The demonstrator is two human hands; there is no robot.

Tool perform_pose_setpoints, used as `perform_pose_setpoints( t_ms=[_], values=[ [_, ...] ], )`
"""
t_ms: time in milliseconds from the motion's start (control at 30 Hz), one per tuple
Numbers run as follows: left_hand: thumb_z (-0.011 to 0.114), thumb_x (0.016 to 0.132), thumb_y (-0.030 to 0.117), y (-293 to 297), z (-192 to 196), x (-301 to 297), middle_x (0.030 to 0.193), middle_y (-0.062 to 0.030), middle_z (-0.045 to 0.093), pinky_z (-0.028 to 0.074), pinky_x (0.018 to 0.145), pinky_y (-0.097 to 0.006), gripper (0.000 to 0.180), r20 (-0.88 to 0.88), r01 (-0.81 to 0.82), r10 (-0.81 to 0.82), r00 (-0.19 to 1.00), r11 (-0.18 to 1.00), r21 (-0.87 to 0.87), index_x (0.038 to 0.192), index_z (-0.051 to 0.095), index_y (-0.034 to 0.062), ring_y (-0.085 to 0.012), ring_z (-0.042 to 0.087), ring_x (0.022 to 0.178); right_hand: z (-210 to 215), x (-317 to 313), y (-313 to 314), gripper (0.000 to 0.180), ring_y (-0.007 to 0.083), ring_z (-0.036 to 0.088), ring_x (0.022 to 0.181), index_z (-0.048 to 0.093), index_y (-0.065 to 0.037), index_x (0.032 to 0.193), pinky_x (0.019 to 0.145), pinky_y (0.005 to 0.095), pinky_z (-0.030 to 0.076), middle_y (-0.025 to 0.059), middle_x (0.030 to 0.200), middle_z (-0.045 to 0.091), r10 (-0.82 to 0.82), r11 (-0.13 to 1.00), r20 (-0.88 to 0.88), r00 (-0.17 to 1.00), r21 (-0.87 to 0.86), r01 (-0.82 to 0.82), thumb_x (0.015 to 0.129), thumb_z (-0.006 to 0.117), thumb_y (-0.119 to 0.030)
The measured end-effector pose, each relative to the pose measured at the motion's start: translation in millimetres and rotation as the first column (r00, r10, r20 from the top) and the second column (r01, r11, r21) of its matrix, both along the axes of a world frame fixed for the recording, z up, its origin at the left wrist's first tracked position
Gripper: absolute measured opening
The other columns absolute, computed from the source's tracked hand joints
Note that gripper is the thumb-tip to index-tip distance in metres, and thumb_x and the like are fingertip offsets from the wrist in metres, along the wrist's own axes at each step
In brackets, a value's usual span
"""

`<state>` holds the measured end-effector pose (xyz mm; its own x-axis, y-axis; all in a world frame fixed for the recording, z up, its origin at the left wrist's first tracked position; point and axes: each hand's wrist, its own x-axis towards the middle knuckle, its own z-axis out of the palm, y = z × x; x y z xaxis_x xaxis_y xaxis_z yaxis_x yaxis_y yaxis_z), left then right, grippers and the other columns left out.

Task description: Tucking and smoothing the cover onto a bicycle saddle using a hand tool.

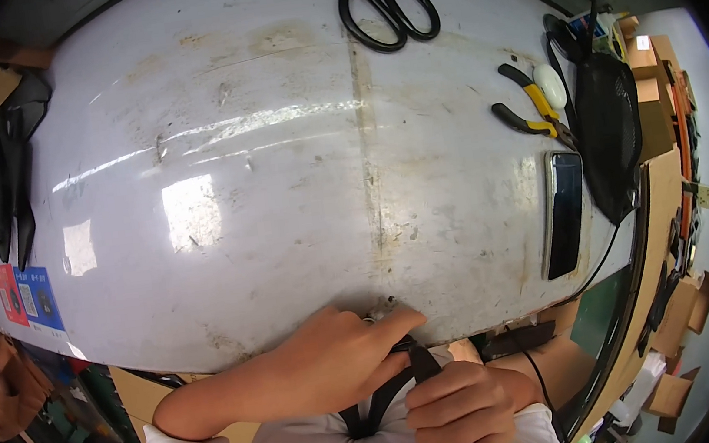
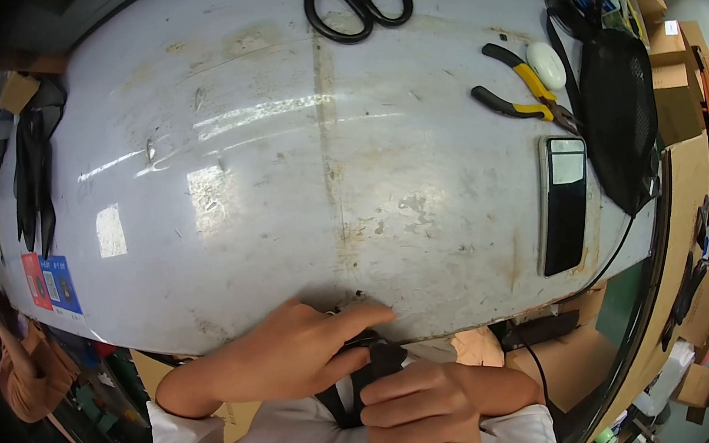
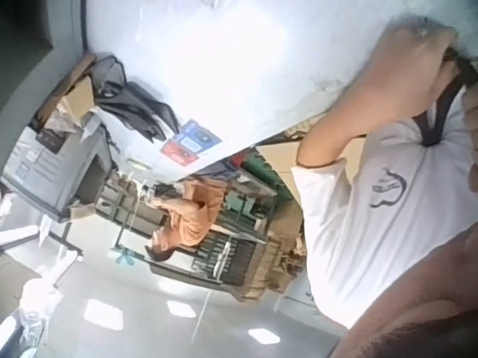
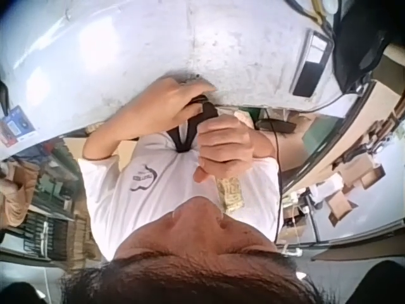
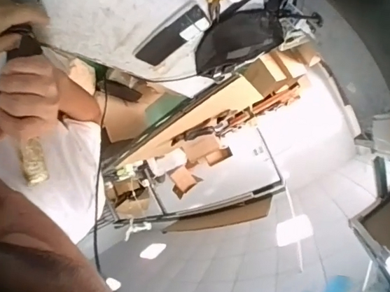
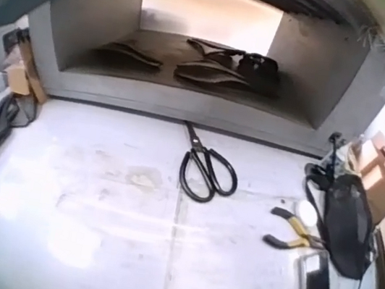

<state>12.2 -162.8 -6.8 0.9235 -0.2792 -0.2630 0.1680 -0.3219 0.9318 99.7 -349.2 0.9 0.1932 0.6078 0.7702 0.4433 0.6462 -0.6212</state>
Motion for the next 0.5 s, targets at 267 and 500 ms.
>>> perform_pose_setpoints(
  t_ms=[267, 500],
  values=[
    [0.074, 0.09, 0.007, 1, -2, 2, 0.064, -0.014, 0.064, 0.051, 0.053, -0.042, 0.037, 0.071, -0.027, 0.032, 0.997, 0.996, -0.082, 0.127, 0.07, 0.0058, -0.0336, 0.064, 0.055, -18, 1, -6, 0.019, 0.0299, 0.066, 0.067, 0.068, 0.003, 0.087, 0.065, 0.0458, 0.058, 0.0134, 0.081, 0.065, 0.202, 0.979, -0.819, 0.537, 0.164, -0.119, 0.094, 0.082, -0.008],
    [0.077, 0.091, 0.007, 3, -2, -5, 0.064, -0.0126, 0.064, 0.049, 0.051, -0.039, 0.035, 0.034, -0.066, 0.069, 0.997, 0.994, -0.092, 0.125, 0.073, 0.0074, -0.0305, 0.062, 0.054, -8, -8, -14, 0.029, 0.0238, 0.063, 0.064, 0.064, -0.004, 0.084, 0.062, 0.041, 0.058, 0.0106, 0.08, 0.066, 0.025, 0.988, -0.229, 0.973, 0.154, 0.011, 0.099, 0.078, -0.024]
  ],
)
